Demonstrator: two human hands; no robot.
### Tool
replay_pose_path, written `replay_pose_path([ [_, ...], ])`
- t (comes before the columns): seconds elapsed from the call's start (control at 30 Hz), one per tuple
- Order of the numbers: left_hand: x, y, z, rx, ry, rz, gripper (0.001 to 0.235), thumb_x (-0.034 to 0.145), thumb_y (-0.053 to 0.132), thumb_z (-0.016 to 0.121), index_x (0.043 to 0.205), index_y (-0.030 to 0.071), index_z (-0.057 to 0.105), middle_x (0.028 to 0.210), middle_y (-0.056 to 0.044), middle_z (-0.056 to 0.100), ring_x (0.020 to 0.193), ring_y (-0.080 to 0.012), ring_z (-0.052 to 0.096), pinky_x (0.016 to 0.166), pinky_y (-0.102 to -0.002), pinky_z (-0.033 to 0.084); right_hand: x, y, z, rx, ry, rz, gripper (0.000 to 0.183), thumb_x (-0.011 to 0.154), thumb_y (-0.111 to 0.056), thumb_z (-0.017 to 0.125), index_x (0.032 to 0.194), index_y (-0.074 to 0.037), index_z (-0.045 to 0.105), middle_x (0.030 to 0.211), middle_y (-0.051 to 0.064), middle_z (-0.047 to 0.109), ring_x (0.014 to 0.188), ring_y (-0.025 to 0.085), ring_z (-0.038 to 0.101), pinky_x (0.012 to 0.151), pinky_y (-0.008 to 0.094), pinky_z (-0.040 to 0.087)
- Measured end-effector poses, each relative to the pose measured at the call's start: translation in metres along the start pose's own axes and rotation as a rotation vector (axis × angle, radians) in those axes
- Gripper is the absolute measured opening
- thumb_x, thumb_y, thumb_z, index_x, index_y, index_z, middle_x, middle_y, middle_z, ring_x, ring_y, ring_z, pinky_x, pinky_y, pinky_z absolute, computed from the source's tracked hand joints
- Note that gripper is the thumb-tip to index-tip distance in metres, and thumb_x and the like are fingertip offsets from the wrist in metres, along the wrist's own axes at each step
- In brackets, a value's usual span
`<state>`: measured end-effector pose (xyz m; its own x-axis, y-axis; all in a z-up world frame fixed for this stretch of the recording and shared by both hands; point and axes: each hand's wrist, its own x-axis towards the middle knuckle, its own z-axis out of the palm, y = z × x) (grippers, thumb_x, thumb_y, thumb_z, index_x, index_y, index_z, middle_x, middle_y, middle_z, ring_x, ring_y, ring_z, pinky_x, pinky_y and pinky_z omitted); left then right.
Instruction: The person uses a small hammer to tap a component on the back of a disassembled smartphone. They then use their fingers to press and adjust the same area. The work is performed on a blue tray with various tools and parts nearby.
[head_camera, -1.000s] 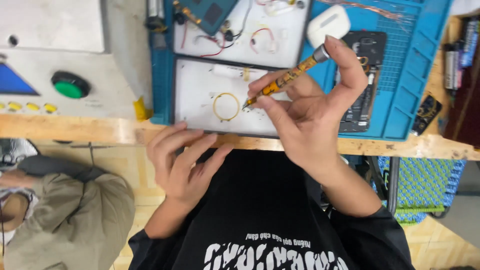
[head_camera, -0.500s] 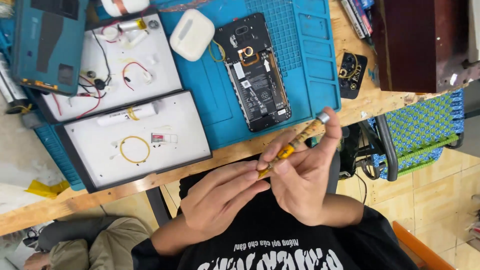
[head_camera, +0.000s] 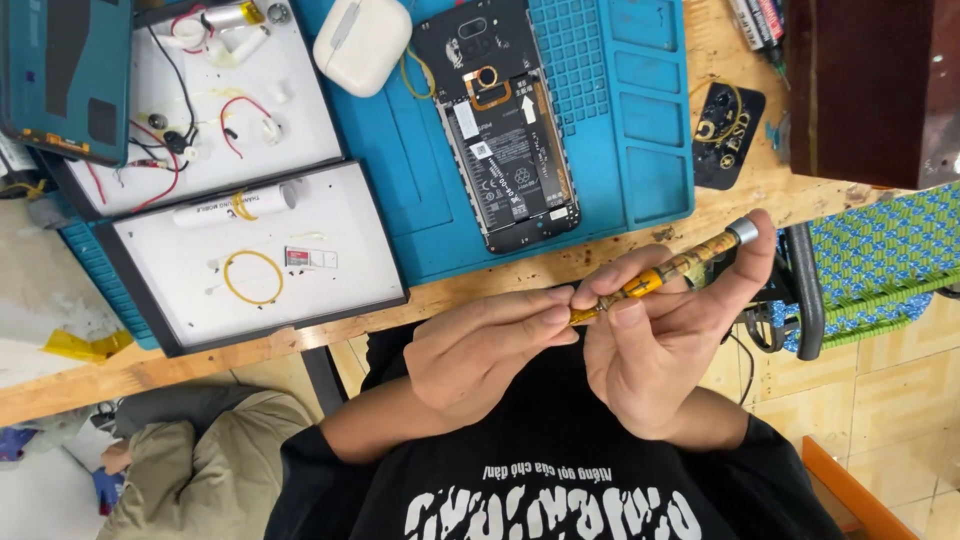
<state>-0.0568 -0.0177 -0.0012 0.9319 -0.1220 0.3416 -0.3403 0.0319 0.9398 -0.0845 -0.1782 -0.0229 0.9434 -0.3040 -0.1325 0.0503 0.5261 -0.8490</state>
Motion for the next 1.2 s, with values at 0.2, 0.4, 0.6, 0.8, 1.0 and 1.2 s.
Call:
replay_pose_path([
  [0.2,0.000,-0.008,-0.002,0.064,0.048,0.088,0.030,0.092,-0.005,0.088,0.117,-0.009,0.074,0.116,-0.025,0.080,0.111,-0.0337,0.085,0.100,-0.035,0.075,0.003,0.003,0.004,-0.024,0.012,-0.006,0.103,0.106,0.002,0.074,0.178,-0.033,0.009,0.102,0.024,0.070,0.081,0.033,0.075,0.087,0.046,0.072],
  [0.4,-0.003,-0.009,-0.003,0.056,0.066,0.088,0.031,0.092,-0.005,0.089,0.119,-0.007,0.073,0.117,-0.024,0.080,0.111,-0.0334,0.085,0.101,-0.036,0.075,0.002,0.002,0.007,-0.008,-0.009,0.004,0.099,0.107,0.002,0.073,0.177,-0.029,0.011,0.104,0.025,0.071,0.084,0.032,0.075,0.089,0.044,0.071],
  [0.6,-0.003,-0.005,-0.006,0.043,0.082,0.069,0.027,0.095,-0.008,0.085,0.120,-0.006,0.073,0.120,-0.025,0.079,0.112,-0.0349,0.085,0.102,-0.037,0.075,0.005,0.001,0.014,0.042,-0.040,0.015,0.099,0.107,0.004,0.072,0.178,-0.027,0.009,0.107,0.027,0.073,0.088,0.031,0.078,0.092,0.043,0.071],
  [0.8,-0.003,-0.004,-0.005,0.051,0.140,0.062,0.024,0.096,-0.007,0.082,0.119,-0.006,0.073,0.119,-0.025,0.080,0.111,-0.0351,0.085,0.100,-0.036,0.075,0.011,-0.001,0.022,0.081,-0.040,0.098,0.097,0.106,0.000,0.074,0.176,-0.024,0.011,0.105,0.025,0.072,0.089,0.030,0.076,0.090,0.040,0.069],
  [1.0,0.001,-0.005,-0.009,0.086,0.174,0.053,0.026,0.095,-0.009,0.084,0.118,-0.006,0.073,0.117,-0.025,0.080,0.109,-0.0354,0.086,0.098,-0.036,0.077,0.017,0.002,0.030,0.043,-0.048,0.069,0.099,0.106,0.000,0.075,0.176,-0.024,0.010,0.105,0.025,0.072,0.086,0.030,0.076,0.090,0.040,0.069],
  [1.2,0.003,-0.007,-0.011,0.077,0.185,0.062,0.027,0.094,-0.006,0.086,0.118,-0.005,0.074,0.117,-0.022,0.080,0.108,-0.0334,0.086,0.096,-0.034,0.076,0.017,0.004,0.032,0.038,-0.040,0.052,0.097,0.106,0.002,0.073,0.177,-0.024,0.011,0.108,0.026,0.072,0.086,0.031,0.077,0.092,0.045,0.071],
])
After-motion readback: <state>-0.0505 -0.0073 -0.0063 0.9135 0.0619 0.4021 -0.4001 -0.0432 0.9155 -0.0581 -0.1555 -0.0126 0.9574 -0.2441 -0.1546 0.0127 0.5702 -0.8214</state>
